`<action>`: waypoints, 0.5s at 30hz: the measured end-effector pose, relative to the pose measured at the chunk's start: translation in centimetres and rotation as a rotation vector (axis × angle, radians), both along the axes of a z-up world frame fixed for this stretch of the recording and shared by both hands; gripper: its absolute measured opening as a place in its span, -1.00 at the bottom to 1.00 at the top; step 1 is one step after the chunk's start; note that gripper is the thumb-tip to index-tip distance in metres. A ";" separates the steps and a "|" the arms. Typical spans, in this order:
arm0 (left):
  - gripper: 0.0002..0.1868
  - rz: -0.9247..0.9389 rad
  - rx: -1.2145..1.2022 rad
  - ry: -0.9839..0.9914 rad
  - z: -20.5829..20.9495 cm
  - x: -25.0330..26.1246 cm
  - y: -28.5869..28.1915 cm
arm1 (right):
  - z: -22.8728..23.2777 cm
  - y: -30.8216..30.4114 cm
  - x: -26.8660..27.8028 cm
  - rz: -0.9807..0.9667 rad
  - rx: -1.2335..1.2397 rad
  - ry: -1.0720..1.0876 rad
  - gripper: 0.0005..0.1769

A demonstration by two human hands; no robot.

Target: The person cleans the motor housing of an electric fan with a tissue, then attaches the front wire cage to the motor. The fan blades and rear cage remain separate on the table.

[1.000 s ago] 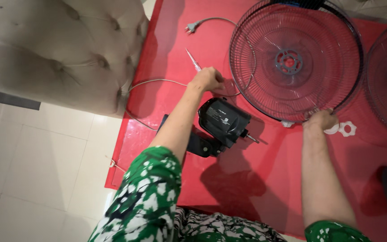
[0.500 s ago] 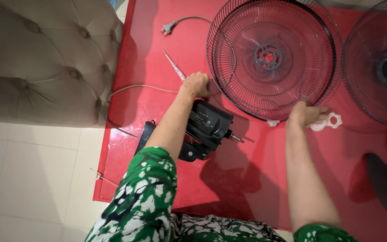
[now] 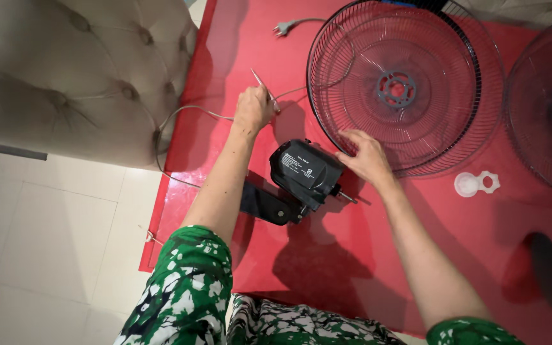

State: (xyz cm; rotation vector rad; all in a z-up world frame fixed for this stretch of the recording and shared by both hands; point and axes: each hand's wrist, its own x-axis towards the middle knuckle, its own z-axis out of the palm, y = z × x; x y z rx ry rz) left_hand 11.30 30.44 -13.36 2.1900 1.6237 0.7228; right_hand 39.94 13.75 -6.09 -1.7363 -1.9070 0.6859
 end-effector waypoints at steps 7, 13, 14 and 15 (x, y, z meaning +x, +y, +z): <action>-0.91 0.158 0.273 -0.012 -0.6 -0.6 0.4 | -1.0 0.2 0.0 0.040 -0.024 -0.219 -0.39; -0.89 0.235 0.378 -0.047 2.4 -2.7 0.3 | -2.0 -1.4 -0.1 0.050 0.096 -0.309 -0.49; -0.88 0.267 0.407 -0.054 3.4 -3.2 0.4 | -2.3 -1.6 0.1 0.065 0.118 -0.332 -0.50; -0.87 0.299 0.437 -0.059 4.6 -4.0 0.5 | -2.5 -1.7 0.2 0.081 0.141 -0.353 -0.51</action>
